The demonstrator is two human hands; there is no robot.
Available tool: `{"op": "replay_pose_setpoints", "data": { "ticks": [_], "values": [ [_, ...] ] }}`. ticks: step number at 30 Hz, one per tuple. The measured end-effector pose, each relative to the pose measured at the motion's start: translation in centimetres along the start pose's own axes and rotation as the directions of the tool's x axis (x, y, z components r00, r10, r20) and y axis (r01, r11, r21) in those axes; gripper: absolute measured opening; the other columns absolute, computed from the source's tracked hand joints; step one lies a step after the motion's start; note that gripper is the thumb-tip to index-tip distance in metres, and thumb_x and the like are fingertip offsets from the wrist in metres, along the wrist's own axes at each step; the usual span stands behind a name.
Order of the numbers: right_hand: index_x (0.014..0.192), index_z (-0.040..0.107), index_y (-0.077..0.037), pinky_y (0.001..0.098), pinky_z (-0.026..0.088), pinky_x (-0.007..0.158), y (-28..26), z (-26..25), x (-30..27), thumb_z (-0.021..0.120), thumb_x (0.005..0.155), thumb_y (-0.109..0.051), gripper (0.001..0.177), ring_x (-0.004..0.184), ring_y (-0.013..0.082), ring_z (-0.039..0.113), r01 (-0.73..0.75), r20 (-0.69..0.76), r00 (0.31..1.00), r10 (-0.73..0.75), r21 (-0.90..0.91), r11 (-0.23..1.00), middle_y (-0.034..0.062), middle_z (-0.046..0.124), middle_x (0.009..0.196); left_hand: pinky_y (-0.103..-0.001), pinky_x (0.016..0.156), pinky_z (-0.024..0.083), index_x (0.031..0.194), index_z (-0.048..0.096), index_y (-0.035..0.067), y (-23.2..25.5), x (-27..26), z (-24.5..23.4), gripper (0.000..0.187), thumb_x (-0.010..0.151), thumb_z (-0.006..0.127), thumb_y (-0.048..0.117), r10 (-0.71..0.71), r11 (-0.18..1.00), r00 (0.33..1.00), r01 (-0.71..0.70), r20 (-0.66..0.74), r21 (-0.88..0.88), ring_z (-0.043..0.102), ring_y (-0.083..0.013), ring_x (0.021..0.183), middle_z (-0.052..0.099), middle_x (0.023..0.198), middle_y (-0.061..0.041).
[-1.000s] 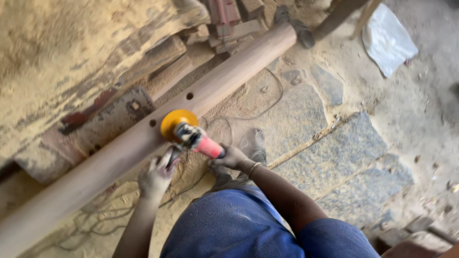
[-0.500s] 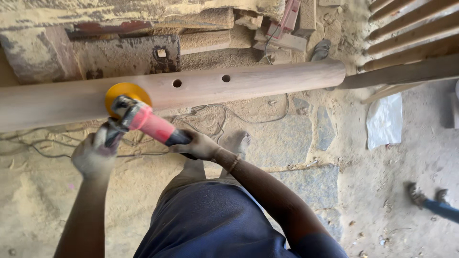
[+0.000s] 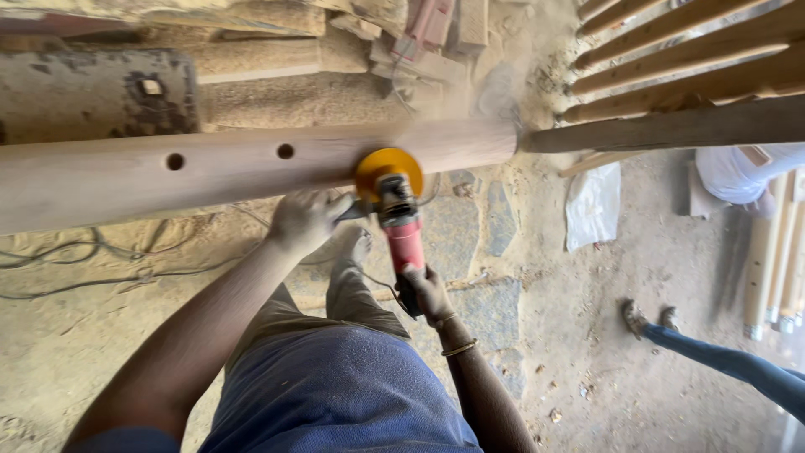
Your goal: The person uses an angle grinder with a sanding disc to smooth the surface of a long, cylindrical wooden log. The person moves the tool back and forth along the length of the log, generating sawdust, while another person works in the background.
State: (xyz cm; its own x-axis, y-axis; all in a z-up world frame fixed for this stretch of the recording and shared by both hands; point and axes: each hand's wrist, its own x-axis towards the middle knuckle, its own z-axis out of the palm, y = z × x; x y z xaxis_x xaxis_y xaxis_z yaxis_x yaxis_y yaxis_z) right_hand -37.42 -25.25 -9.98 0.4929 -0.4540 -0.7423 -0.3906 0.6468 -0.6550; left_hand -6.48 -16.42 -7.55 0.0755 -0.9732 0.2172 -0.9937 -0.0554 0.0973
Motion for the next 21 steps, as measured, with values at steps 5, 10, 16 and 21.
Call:
{"op": "replay_pose_setpoints", "data": {
  "ticks": [5,10,16,21],
  "values": [
    [0.113,0.058,0.004,0.0356,0.054,0.047,0.4,-10.2,1.1,0.052,0.095,-0.059,0.065,0.059,0.0261,0.067,-0.063,-0.112,0.99,0.091,0.233,0.97,0.0163,0.07,0.081,-0.023,0.041,0.049,0.115,0.066,0.018,7.1,12.3,4.5,0.019,0.101,0.057,0.009,0.089,0.982,0.98,-0.057,0.177,-0.179,0.056,-0.0115,0.051,0.057,0.067,-0.001],
    [0.114,0.059,0.0,0.0371,0.054,0.047,-3.5,-12.5,1.2,0.044,0.095,-0.067,0.071,0.06,0.0273,0.067,-0.037,-0.138,0.988,0.064,0.194,0.98,0.0168,0.068,0.081,-0.028,0.041,0.05,0.103,0.066,0.017,9.0,17.6,5.2,0.013,0.102,0.054,0.021,0.027,0.978,0.973,0.021,0.228,-0.206,0.055,-0.0117,0.047,0.053,0.06,-0.001],
    [0.11,0.056,-0.004,0.0342,0.054,0.045,-9.9,-2.5,-1.8,0.05,0.091,-0.063,0.062,0.055,0.0221,0.064,-0.167,-0.003,0.986,0.168,-0.1,0.981,0.0157,0.067,0.077,-0.028,0.036,0.047,0.12,0.068,0.019,1.0,7.7,0.7,0.026,0.1,0.059,0.006,-0.17,0.928,0.978,0.201,0.123,-0.313,0.054,-0.0117,0.046,0.059,0.065,-0.002],
    [0.104,0.058,-0.001,0.0269,0.048,0.04,-12.3,12.2,-2.5,0.065,0.097,-0.059,0.058,0.049,0.0109,0.053,-0.119,0.282,0.938,0.201,-0.283,0.952,0.0046,0.057,0.073,-0.029,0.044,0.047,0.122,0.065,0.018,-7.7,-8.7,-7.1,0.031,0.092,0.066,0.009,-0.361,0.914,0.933,0.351,-0.011,-0.206,0.057,-0.0134,0.052,0.062,0.073,-0.003]
  ]
}}
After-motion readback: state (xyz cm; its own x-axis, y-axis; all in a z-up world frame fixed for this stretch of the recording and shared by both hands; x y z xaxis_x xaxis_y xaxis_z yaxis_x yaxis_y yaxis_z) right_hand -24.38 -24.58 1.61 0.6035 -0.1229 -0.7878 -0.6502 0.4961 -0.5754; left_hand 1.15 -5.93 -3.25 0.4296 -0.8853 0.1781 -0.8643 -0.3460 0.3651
